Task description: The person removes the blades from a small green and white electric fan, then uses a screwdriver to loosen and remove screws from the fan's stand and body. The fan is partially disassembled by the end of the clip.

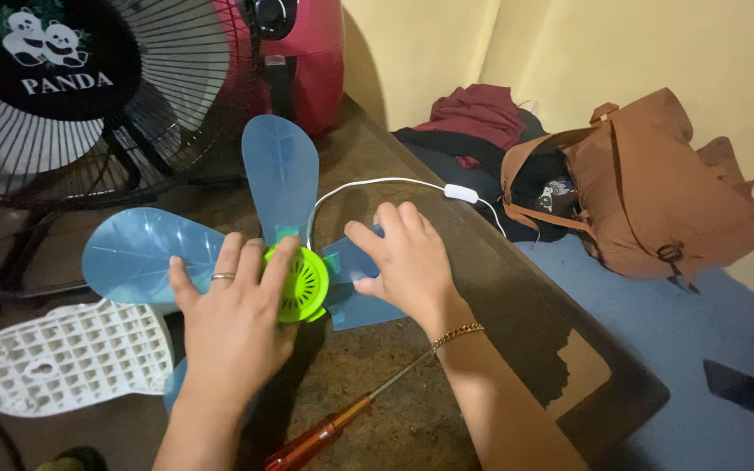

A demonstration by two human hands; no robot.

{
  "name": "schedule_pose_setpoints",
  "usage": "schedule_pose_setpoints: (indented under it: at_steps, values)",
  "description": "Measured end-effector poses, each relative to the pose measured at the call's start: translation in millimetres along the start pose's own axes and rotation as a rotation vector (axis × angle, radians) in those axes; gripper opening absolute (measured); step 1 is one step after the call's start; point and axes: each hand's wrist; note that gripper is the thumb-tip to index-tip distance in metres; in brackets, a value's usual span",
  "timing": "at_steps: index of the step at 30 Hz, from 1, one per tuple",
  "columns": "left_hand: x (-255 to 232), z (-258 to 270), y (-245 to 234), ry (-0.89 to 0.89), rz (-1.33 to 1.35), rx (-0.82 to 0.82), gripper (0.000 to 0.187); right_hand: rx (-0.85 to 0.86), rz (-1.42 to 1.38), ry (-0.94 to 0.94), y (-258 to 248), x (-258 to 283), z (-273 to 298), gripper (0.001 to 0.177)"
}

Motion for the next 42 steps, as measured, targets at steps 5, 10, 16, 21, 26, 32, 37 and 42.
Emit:
schedule_pose_setpoints:
  at_steps: [5,10,16,21,26,32,37,42]
  values:
    - [4.8,1.4,-2.3,0.018,0.025,-0.046,0.096,-0.151,-0.026,-0.089,-4.1,-2.8,-5.2,0.076]
    - [3.1,1.8,-4.1,0.008,0.022,-0.052,0.093,-0.099,-0.027,-0.072,-7.4,-5.3,-6.4,0.075]
    - [26.6,9.4,-22.9,-0.218,0.042,-0.103,0.106,-0.152,-0.169,0.678,-43.1,-53.1,-2.1,0.062]
    - [41.0,15.9,-20.8,-0.144,-0.002,-0.125,0.102,-0.324,-0.157,0.202,-16.8,-57.5,-2.4,0.077]
    - [29.3,17.3,-10.5,-0.046,-0.006,-0.187,0.091,-0.228,-0.166,0.144,-2.2,-52.0,-2.8,0.089]
    - [28.0,14.1,-7.4,-0.007,0.038,-0.143,0.099,0.088,-0.351,0.175,-13.3,-55.5,2.2,0.078]
    - [28.5,13.8,2.0,-0.035,0.023,-0.077,0.098,0.47,-0.256,0.071,6.0,-35.9,2.3,0.084]
    - [27.5,13.8,4.6,-0.04,0.079,-0.119,0.098,0.604,-0.226,0.107,21.3,-27.9,2.0,0.092]
Point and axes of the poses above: each hand's wrist, its own z-axis away from the middle knuckle, its own y-axis out of the palm, x = y × z, and after that the axes turned 10 degrees about y, right-handed
